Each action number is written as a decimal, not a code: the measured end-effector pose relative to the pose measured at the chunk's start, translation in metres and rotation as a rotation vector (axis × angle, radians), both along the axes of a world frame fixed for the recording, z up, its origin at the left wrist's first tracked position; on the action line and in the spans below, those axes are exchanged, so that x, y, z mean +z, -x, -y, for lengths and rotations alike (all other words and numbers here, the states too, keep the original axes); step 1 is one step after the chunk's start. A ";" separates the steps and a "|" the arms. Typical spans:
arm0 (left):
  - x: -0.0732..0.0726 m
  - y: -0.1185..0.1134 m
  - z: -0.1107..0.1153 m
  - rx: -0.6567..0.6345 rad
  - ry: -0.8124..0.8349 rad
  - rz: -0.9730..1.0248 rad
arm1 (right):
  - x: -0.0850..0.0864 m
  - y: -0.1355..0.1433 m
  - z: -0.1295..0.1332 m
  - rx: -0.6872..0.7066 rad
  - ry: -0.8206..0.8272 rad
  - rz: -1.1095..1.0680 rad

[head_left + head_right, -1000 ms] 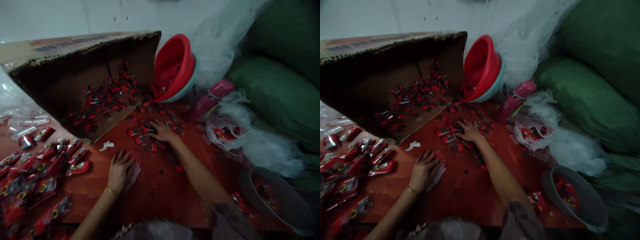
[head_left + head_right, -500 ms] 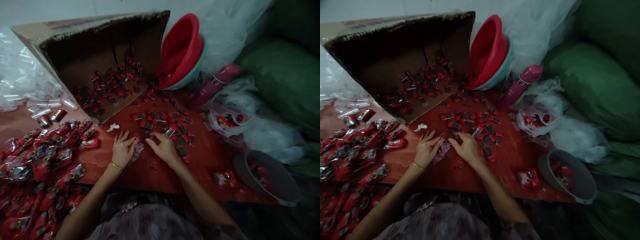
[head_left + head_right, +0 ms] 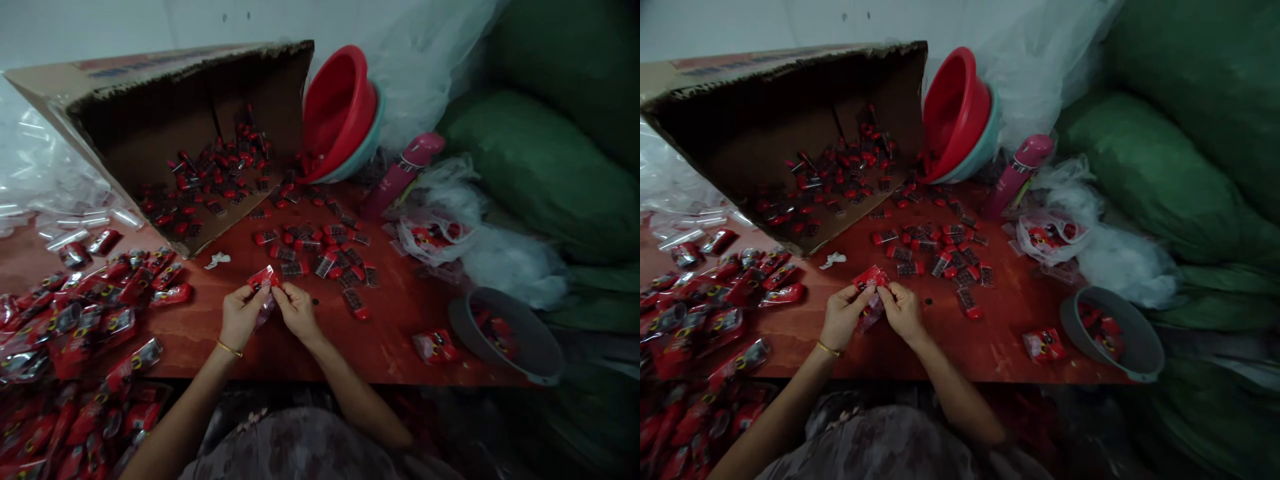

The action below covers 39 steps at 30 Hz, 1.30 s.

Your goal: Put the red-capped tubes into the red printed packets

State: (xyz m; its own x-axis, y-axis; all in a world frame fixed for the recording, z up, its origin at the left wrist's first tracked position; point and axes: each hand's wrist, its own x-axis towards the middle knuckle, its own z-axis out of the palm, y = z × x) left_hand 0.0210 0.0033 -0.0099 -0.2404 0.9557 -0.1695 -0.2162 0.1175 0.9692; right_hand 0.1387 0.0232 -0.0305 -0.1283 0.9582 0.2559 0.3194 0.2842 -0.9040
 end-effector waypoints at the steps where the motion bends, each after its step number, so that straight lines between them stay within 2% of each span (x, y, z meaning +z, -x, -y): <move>1: -0.001 -0.002 0.000 0.008 0.013 0.014 | -0.002 0.001 0.002 -0.019 -0.009 0.024; 5: -0.005 -0.008 0.003 0.007 0.082 0.132 | -0.005 0.003 0.005 -0.067 -0.028 0.069; 9: 0.001 -0.008 0.001 -0.004 0.190 0.340 | 0.001 -0.007 -0.001 0.041 -0.039 0.198; 11: 0.007 -0.004 -0.002 0.067 0.213 0.335 | 0.007 -0.015 -0.010 0.031 -0.005 0.346; 14: 0.011 0.005 -0.007 0.153 0.237 0.333 | 0.012 -0.024 -0.025 -0.120 0.054 0.695; 16: 0.011 0.009 -0.010 0.137 0.269 0.374 | 0.010 -0.028 -0.032 -0.185 0.050 0.891; 18: 0.010 0.011 -0.010 0.092 0.308 0.426 | 0.005 -0.035 -0.032 -0.184 -0.006 0.982; 22: 0.009 0.013 -0.008 0.011 0.348 0.521 | -0.011 -0.059 -0.015 -0.117 -0.133 0.912; 26: 0.011 0.009 -0.009 -0.060 0.375 0.574 | -0.020 -0.072 -0.004 -0.309 -0.077 0.862; 28: 0.011 0.005 -0.010 -0.079 0.417 0.580 | -0.020 -0.069 -0.004 -0.375 -0.023 0.931; 30: 0.011 0.002 -0.010 -0.077 0.446 0.577 | -0.017 -0.064 -0.006 -0.369 0.022 0.975; 34: 0.010 -0.002 -0.010 -0.040 0.418 0.558 | -0.014 -0.057 -0.010 -0.368 0.060 0.962; 39: 0.011 -0.001 -0.012 0.019 0.447 0.544 | -0.014 -0.062 -0.006 -0.353 0.064 0.904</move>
State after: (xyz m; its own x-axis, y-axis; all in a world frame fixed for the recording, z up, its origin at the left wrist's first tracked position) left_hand 0.0222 0.0150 0.0006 -0.0259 0.7627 -0.6463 -0.6622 0.4712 0.5826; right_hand 0.2009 0.0296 -0.0450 0.0468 0.9879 0.1480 0.9582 -0.0026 -0.2861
